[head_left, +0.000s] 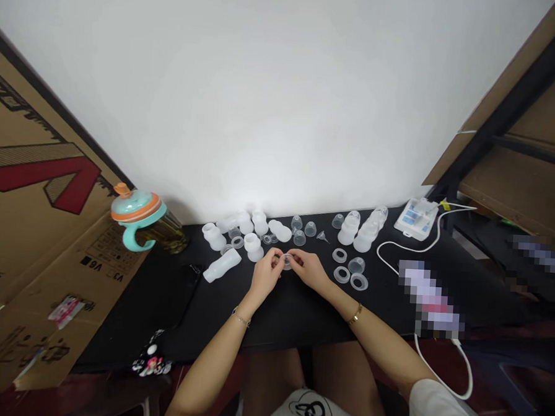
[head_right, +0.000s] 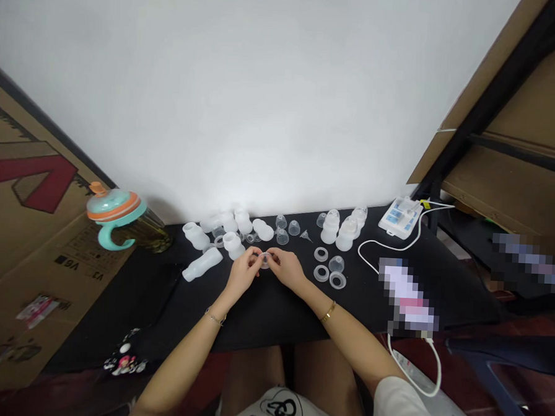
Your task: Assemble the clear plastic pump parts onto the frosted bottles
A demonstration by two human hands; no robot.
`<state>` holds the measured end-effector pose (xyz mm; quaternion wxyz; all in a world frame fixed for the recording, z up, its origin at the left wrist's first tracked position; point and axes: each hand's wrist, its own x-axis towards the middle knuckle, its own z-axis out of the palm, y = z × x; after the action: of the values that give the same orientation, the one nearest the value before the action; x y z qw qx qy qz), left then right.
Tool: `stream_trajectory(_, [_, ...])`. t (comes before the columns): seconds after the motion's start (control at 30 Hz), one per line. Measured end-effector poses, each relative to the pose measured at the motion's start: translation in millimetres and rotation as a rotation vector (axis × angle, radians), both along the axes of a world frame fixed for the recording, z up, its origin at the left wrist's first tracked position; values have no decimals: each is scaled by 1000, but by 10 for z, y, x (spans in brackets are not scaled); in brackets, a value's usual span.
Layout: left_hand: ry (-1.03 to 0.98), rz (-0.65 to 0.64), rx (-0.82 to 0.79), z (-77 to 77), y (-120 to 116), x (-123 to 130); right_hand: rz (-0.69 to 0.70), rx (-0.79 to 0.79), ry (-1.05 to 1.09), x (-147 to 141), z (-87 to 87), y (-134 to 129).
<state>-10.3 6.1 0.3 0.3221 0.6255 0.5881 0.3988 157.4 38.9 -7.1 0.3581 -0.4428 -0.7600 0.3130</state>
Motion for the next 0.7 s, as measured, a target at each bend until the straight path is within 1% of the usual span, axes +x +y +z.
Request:
stream_trajectory(0.23, [-42,-15,13,-4,-2,4,-16,12,1,2,11,-4])
stream_trajectory(0.37, [-91,3,12,-24,5,-5,-9,-1,25,5,13,-6])
stream_trajectory(0.53, [-186,15,-39,-49,18,-21,6,-35,52,3,7,-11])
stream_trajectory(0.6, [-156,13,-47,-43,15,-18,-2,-26,44,4,14,-10])
stream_trajectory(0.7, [-49,33,-11,-25,5,-11,-18,-6,29,6,23,-4])
